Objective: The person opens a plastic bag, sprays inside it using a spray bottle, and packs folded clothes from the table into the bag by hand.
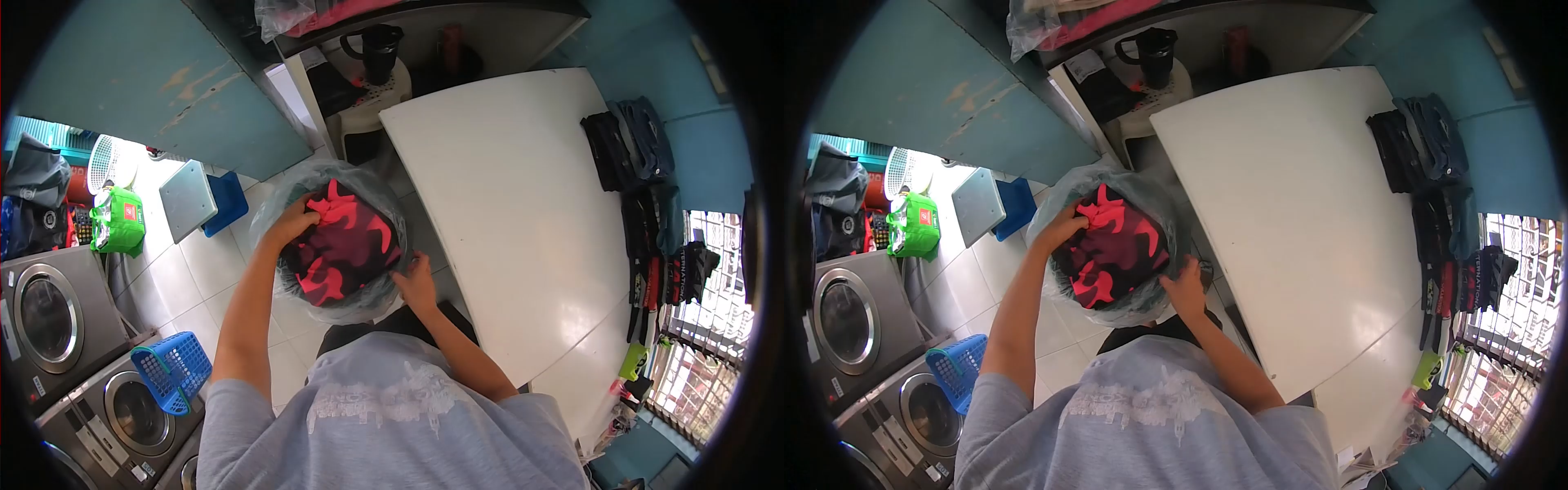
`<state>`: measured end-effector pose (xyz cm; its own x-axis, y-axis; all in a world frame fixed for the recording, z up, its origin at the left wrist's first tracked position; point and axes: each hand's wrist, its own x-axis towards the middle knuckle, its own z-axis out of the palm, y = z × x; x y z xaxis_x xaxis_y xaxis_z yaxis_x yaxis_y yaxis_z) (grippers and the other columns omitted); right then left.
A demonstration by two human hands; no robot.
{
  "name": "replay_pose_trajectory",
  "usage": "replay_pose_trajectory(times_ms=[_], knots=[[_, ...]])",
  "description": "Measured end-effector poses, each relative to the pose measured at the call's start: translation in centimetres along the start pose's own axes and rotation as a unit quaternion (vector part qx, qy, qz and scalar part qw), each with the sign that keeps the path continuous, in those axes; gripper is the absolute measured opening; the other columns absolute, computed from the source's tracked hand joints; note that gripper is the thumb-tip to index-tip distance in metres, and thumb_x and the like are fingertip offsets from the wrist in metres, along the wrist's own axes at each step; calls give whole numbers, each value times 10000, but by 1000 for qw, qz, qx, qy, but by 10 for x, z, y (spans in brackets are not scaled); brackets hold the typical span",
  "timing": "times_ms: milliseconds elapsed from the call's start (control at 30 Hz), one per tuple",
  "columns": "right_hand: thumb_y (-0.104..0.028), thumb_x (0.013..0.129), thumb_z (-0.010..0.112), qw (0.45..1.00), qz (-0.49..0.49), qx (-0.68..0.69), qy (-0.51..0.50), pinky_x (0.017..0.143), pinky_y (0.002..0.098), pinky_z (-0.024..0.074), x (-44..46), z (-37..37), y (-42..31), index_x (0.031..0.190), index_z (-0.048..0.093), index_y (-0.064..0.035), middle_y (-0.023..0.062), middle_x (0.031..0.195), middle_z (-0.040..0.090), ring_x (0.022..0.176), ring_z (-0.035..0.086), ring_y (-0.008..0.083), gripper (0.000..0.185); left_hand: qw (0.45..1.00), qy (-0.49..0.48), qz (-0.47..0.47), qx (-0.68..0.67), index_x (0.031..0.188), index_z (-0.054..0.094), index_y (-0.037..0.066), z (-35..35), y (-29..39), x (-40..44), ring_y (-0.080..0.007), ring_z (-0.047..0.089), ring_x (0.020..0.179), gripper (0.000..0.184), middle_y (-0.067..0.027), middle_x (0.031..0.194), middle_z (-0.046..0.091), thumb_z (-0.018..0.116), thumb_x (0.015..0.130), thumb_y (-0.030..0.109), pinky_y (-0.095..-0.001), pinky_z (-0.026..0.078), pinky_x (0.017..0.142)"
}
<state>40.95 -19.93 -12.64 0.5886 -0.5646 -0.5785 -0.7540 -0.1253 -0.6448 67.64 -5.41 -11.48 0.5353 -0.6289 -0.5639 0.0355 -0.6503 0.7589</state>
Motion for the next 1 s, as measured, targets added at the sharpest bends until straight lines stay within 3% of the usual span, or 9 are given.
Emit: replay_pose_trajectory(times_ms=[67,133,233,333,433,633,767,867,1000], knots=[[-320,677,677,999,22,32,-12,814,431,450,20,21,17,1246,306,-31,270,1170,479,1054,531,366,739,989,110,68,76,1305,385,26,12,-9,0,-273,534,1017,666,-170,1111,541,575,691,203,-312,396,896],[-340,665,683,1000,7,2,26,817,457,447,28,36,20,1236,304,-32,283,1141,502,1036,533,399,751,931,267,149,199,1318,363,38,36,-7,-8,-318,484,1119,677,-204,1238,470,582,695,188,-357,363,967],[-316,694,651,997,62,-53,0,806,489,448,26,33,1,1225,301,-30,292,1054,550,975,548,441,698,817,301,273,408,1326,349,61,71,10,-36,-322,388,1220,657,-191,1353,353,556,708,143,-438,298,1021],[-248,742,585,994,75,-82,2,776,513,451,33,45,12,1222,297,-26,289,947,590,893,566,467,603,804,39,399,439,1325,351,72,101,-17,-43,-294,296,1297,673,-146,1410,284,551,683,90,-489,211,1063],[-161,769,519,997,35,-64,30,738,487,457,32,48,21,1213,330,8,309,879,587,835,586,454,512,803,-18,416,427,1313,366,78,110,-24,-47,-277,271,1316,665,-136,1411,287,554,676,104,-470,190,1079],[-103,785,500,997,2,69,47,683,457,467,16,42,27,1258,350,-13,256,816,606,758,603,418,504,778,-84,408,470,1344,324,62,112,-38,-43,-257,219,1343,711,-125,1439,245,567,678,126,-468,170,1087],[-120,807,515,992,-46,75,85,620,424,478,1,43,18,1274,349,-26,216,746,603,656,617,355,505,777,-86,392,486,1376,291,81,120,-52,-31,-223,193,1358,731,-96,1465,205,530,686,122,-443,210,1074],[-145,825,523,995,-4,90,29,557,396,476,-3,42,15,1293,336,-27,202,708,583,567,601,307,518,812,-133,318,471,1380,278,80,130,-56,-15,-228,205,1353,734,-91,1468,197,524,689,100,-413,298,1038],[-159,832,529,996,-15,87,22,507,374,467,-4,41,21,1326,309,-37,179,655,567,517,577,286,554,864,-98,330,368,1375,283,78,141,-70,-10,-245,244,1334,701,-104,1455,216,492,707,51,-370,366,997]])
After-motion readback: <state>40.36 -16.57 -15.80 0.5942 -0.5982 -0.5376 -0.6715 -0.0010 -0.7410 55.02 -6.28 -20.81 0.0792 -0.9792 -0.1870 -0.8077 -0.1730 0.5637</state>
